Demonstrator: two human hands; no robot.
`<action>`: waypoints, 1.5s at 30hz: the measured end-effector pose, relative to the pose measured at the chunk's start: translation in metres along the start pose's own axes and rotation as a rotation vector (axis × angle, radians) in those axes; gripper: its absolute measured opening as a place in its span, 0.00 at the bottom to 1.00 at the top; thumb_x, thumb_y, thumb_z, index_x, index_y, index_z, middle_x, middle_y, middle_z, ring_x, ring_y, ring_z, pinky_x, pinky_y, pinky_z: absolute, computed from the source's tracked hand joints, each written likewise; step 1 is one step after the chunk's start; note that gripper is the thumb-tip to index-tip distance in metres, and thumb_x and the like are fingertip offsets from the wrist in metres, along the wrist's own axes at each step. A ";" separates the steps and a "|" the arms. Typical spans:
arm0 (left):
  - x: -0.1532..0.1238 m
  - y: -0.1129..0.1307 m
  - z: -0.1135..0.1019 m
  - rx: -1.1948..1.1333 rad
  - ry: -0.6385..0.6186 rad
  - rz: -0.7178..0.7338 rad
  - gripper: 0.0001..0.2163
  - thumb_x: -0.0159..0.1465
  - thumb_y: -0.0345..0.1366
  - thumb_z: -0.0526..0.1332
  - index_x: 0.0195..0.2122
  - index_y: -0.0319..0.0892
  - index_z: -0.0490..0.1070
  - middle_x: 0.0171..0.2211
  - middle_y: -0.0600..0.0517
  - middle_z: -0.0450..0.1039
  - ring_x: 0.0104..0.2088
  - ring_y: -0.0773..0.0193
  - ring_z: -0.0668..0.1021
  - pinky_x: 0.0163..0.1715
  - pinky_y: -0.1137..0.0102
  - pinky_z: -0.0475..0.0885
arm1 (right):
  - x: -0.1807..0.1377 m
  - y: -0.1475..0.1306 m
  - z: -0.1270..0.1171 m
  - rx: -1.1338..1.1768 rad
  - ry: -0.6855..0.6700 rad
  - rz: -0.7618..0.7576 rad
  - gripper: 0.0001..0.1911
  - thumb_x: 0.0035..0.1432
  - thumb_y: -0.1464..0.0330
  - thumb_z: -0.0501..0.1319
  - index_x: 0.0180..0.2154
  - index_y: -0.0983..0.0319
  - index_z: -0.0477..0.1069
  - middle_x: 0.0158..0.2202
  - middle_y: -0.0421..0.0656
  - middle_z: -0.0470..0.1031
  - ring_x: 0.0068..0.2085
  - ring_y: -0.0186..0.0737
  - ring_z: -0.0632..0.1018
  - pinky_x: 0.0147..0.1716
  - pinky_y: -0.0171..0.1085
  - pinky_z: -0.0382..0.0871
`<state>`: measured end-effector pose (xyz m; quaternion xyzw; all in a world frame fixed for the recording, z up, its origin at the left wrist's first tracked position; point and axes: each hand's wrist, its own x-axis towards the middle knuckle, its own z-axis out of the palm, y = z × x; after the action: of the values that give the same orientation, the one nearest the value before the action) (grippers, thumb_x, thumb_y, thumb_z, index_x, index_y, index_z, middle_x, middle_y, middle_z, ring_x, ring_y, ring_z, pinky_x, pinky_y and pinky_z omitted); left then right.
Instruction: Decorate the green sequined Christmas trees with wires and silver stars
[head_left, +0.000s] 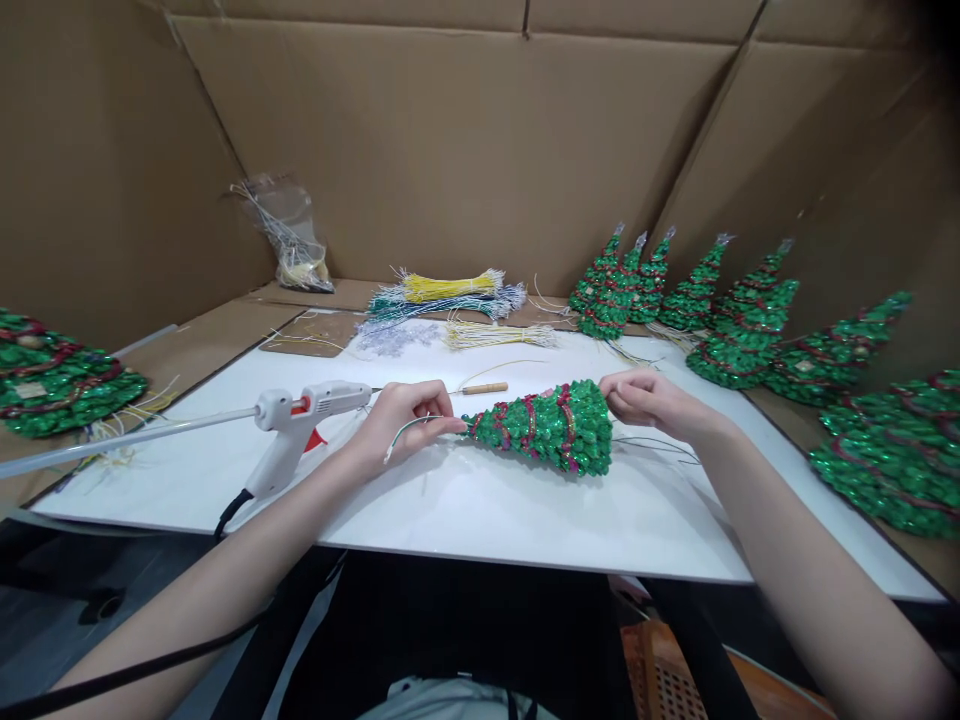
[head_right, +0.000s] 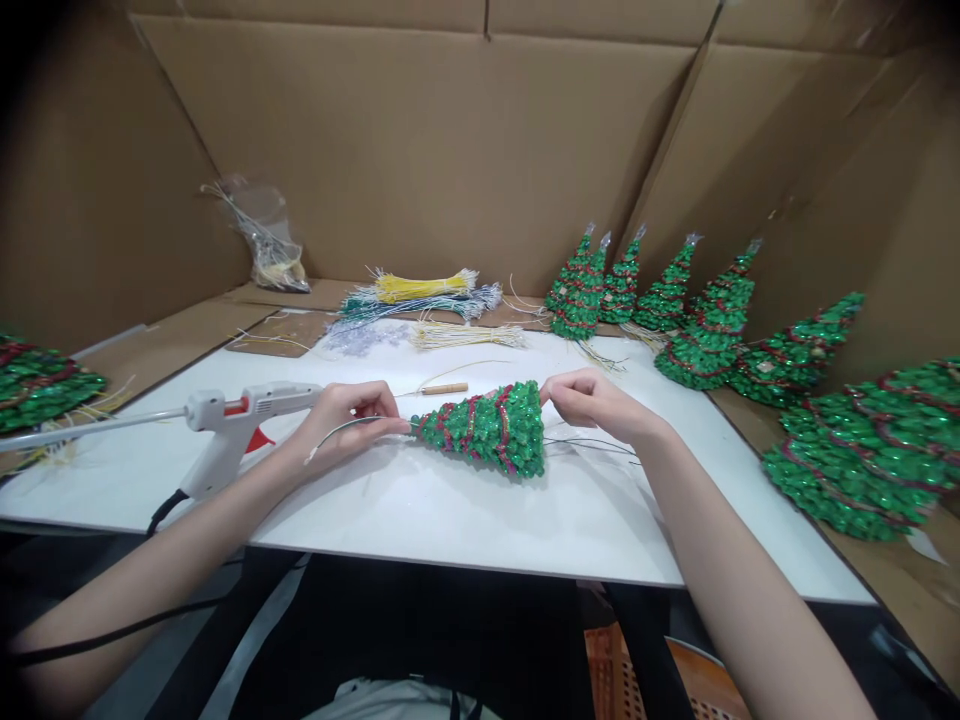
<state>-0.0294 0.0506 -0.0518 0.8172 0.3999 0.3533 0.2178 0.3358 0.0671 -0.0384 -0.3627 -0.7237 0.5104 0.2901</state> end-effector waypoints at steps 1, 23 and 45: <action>0.000 0.000 0.000 -0.016 0.001 -0.012 0.16 0.61 0.46 0.67 0.26 0.39 0.72 0.20 0.57 0.70 0.22 0.71 0.66 0.23 0.76 0.59 | 0.000 0.000 -0.001 -0.012 0.030 -0.003 0.26 0.59 0.46 0.61 0.31 0.64 0.72 0.17 0.31 0.49 0.20 0.27 0.49 0.19 0.35 0.38; 0.003 -0.003 -0.002 -0.148 -0.011 -0.060 0.06 0.60 0.36 0.67 0.35 0.39 0.77 0.25 0.55 0.72 0.26 0.71 0.72 0.27 0.78 0.67 | -0.002 -0.007 -0.008 -0.401 -0.177 0.190 0.26 0.43 0.58 0.75 0.41 0.64 0.74 0.19 0.28 0.49 0.21 0.28 0.53 0.22 0.34 0.46; 0.003 -0.009 0.002 -0.115 -0.023 -0.075 0.09 0.58 0.38 0.69 0.28 0.40 0.73 0.25 0.56 0.74 0.27 0.69 0.74 0.30 0.75 0.68 | 0.004 0.002 -0.003 -0.427 -0.226 0.157 0.17 0.52 0.56 0.67 0.28 0.65 0.74 0.18 0.32 0.54 0.22 0.28 0.55 0.23 0.34 0.46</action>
<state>-0.0313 0.0582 -0.0575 0.7919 0.4067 0.3579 0.2818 0.3364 0.0729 -0.0387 -0.4117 -0.8126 0.4041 0.0835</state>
